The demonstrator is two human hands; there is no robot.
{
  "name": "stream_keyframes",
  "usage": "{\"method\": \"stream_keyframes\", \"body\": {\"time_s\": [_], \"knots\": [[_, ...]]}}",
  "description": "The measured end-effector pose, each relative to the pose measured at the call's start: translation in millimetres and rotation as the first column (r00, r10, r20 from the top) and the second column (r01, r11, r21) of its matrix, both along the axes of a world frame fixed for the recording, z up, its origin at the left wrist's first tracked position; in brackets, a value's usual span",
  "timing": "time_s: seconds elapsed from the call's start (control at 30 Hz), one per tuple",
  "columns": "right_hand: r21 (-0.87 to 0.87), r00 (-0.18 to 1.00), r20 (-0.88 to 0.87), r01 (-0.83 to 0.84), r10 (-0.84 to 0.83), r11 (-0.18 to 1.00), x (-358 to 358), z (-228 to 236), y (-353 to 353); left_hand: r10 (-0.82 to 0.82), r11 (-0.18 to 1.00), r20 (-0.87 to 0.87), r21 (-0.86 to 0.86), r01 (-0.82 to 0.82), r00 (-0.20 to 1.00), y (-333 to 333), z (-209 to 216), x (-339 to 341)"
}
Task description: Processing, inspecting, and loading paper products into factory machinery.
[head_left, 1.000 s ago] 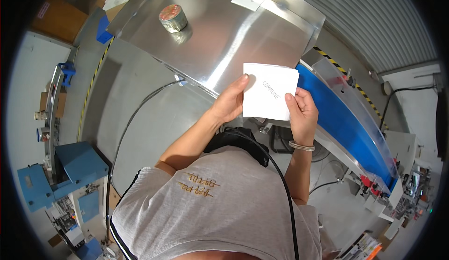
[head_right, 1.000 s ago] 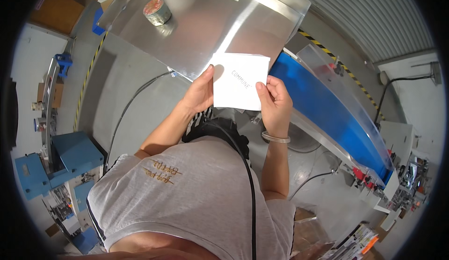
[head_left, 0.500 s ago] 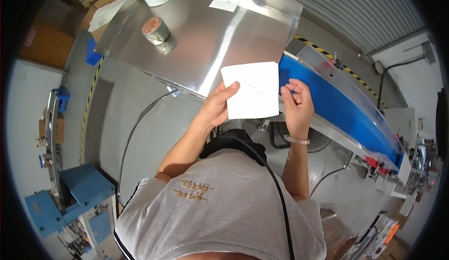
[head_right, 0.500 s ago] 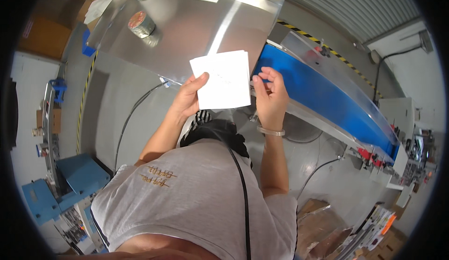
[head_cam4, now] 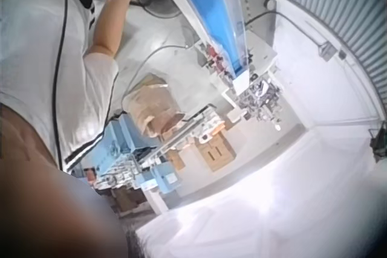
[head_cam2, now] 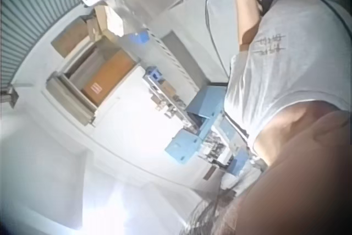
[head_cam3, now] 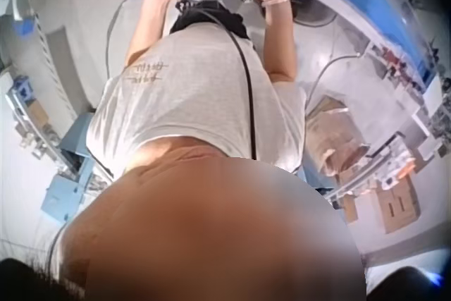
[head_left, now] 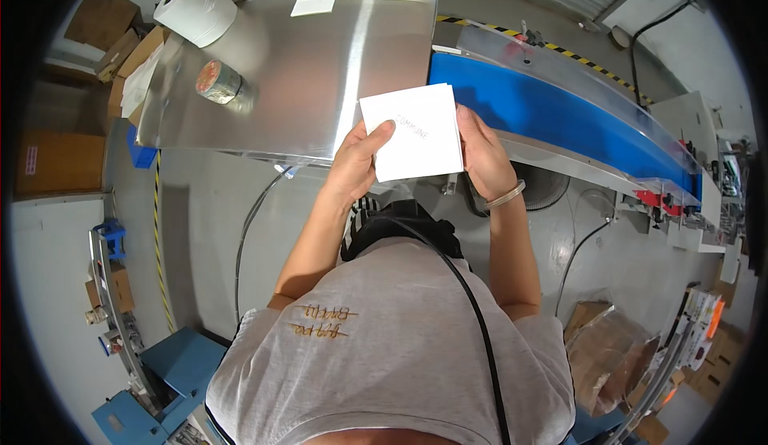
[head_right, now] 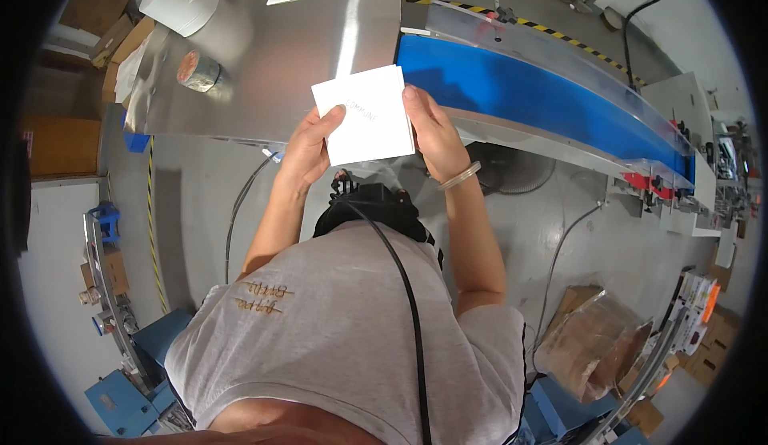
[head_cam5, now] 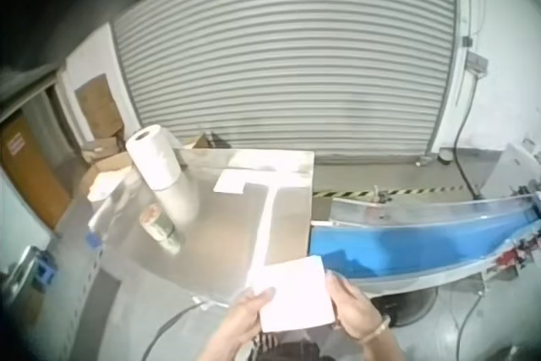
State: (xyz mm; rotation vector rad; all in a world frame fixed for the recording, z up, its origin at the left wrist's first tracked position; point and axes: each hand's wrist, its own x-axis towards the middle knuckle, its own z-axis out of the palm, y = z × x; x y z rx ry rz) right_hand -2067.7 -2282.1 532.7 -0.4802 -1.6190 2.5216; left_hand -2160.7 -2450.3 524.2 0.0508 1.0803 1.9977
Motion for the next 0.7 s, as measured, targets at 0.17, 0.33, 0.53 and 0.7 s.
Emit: {"method": "stream_keyframes", "body": {"time_s": [0.17, 0.33, 0.53, 0.7], "knots": [[-0.002, 0.995, -0.043, 0.092, -0.092, 0.996, 15.4, 5.8, -2.1, 0.024, 0.993, 0.058, 0.118, -0.031, 0.998, 10.2, 12.8, 12.6], [-0.015, 0.991, 0.013, 0.136, -0.136, 0.991, 25.7, 2.0, -0.7, 0.002, 0.999, 0.048, 0.048, -0.005, 0.999, 19.6, 15.0, 19.9], [0.266, 0.983, -0.043, 0.182, -0.177, 0.947, 26.6, -2.9, -7.2, 0.021, 0.999, 0.082, 0.031, -0.024, 0.996, 21.9, 9.3, 22.9], [0.373, 0.975, -0.042, 0.217, -0.217, 0.902, 27.3, -11.5, -8.8, 0.024, 0.998, 0.08, 0.051, -0.028, 0.996, 19.1, 11.8, 24.6]]}}
